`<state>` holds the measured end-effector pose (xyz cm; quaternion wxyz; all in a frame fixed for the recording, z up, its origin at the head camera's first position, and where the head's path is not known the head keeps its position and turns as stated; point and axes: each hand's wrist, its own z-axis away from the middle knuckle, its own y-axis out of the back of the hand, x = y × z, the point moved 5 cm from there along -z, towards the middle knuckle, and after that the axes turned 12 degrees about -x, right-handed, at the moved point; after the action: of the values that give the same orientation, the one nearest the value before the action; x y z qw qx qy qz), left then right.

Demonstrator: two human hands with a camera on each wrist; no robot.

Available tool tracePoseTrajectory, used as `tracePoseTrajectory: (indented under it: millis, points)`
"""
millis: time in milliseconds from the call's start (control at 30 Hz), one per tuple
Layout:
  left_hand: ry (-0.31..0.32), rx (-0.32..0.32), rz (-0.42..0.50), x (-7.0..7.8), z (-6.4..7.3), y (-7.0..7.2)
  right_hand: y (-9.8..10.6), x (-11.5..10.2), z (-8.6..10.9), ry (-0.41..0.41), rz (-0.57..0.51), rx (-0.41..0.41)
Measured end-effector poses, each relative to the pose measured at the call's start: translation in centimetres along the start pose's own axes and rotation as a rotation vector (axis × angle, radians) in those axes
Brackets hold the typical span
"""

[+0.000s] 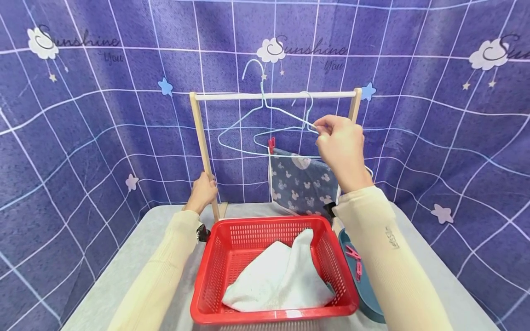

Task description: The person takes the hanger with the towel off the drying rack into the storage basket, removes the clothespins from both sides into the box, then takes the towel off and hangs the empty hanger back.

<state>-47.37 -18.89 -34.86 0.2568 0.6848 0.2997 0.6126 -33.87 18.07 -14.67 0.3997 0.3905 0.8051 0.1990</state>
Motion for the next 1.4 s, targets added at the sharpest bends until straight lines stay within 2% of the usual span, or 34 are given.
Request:
tracePoseTrajectory:
  millis: [233, 467, 933, 1400]
  points:
    - [-0.003, 0.010, 0.001, 0.4, 0.4, -0.2, -2.7, 0.7, -1.3, -0.055, -0.051, -0.059]
    - [-0.006, -0.002, -0.010, 0.4, -0.1, -0.5, -4.6, 1.3, -1.7, -0.026, -0.063, -0.065]
    - [0.005, 0.008, -0.026, 0.6, -0.1, 0.0, -8.0, 2.8, -0.6, -0.052, -0.086, -0.118]
    - [0.010, 0.001, -0.010, 0.0, 0.0, 0.1, -9.5, 3.4, 0.2, -0.043, -0.113, -0.126]
